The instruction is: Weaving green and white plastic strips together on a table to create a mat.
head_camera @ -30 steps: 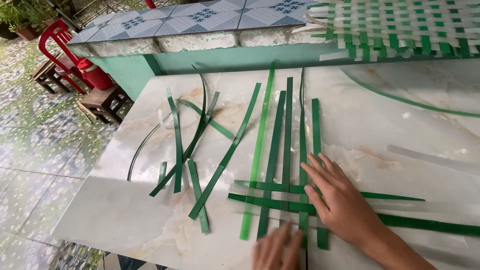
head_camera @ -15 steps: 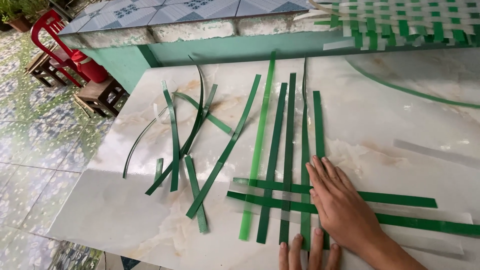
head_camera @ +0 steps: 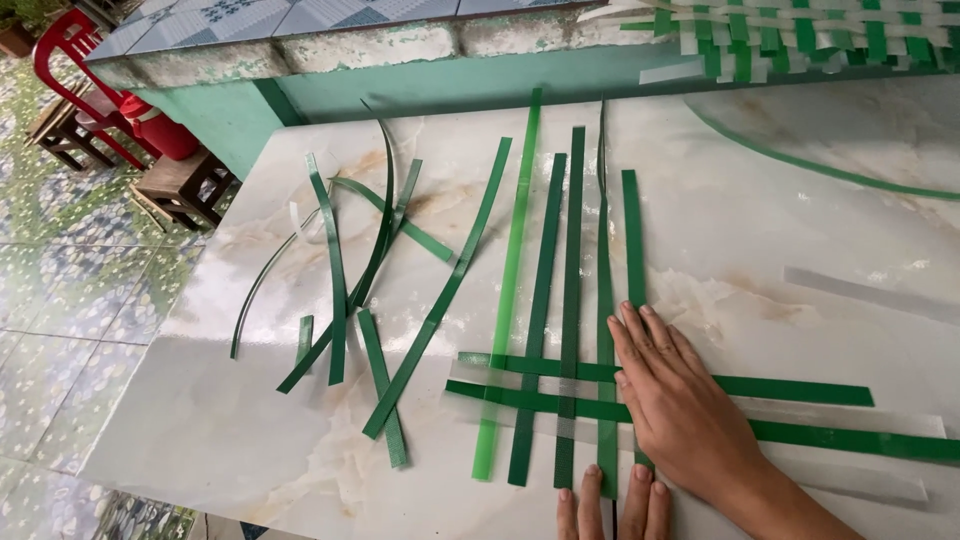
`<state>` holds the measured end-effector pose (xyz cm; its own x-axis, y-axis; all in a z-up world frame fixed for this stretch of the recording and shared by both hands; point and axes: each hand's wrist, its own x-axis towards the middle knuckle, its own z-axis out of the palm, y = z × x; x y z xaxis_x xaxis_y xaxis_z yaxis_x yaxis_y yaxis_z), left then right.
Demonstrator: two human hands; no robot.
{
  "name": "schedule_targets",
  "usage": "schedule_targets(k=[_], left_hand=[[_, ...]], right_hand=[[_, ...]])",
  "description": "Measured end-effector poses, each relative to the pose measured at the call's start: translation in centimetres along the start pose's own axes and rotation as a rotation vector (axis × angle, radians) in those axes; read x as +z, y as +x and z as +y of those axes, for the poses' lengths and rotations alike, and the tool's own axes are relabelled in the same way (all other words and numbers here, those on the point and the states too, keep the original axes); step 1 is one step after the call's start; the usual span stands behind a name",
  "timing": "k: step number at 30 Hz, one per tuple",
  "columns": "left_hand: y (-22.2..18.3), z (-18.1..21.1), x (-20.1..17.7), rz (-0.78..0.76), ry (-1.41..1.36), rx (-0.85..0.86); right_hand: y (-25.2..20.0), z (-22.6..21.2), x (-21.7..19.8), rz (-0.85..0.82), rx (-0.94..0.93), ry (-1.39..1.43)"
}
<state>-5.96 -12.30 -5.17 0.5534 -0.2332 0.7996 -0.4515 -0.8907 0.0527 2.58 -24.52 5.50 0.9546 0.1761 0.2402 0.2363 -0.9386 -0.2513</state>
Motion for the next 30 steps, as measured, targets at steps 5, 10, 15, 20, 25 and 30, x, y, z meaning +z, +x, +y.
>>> schedule_targets(k=[5,10,15,20,25,30], left_hand=[[-0.7,-0.3,0.4,0.047,-0.012,0.004],[-0.7,-0.7,0.2,0.043,-0.053,0.017],[-0.3,-1.1,0.2,-0.018,-0.044,0.037],[9.2,-6.3,-4.9,-0.283,-0.26,-0.083],[8.8,-12.0,-4.5,-0.37,-0.332,-0.371],[9.5,-11.9,-4.3,-0.714,-0.213,-0.909]], right_hand=[[0.1,0.0,-0.1,-0.012,0.003,0.005],[0.0,-0.1,-0.1,-0.029,0.015,0.005],[-0.1,0.3,0.4,0.001,-0.006,-0.031],[-0.1,0.2,0.2,-0.083,0.056,0.042],[0.1,0.1,-0.1,-0.076,0.052,0.082],[0.2,0.2,-0.2,-0.068,0.035,0.079]])
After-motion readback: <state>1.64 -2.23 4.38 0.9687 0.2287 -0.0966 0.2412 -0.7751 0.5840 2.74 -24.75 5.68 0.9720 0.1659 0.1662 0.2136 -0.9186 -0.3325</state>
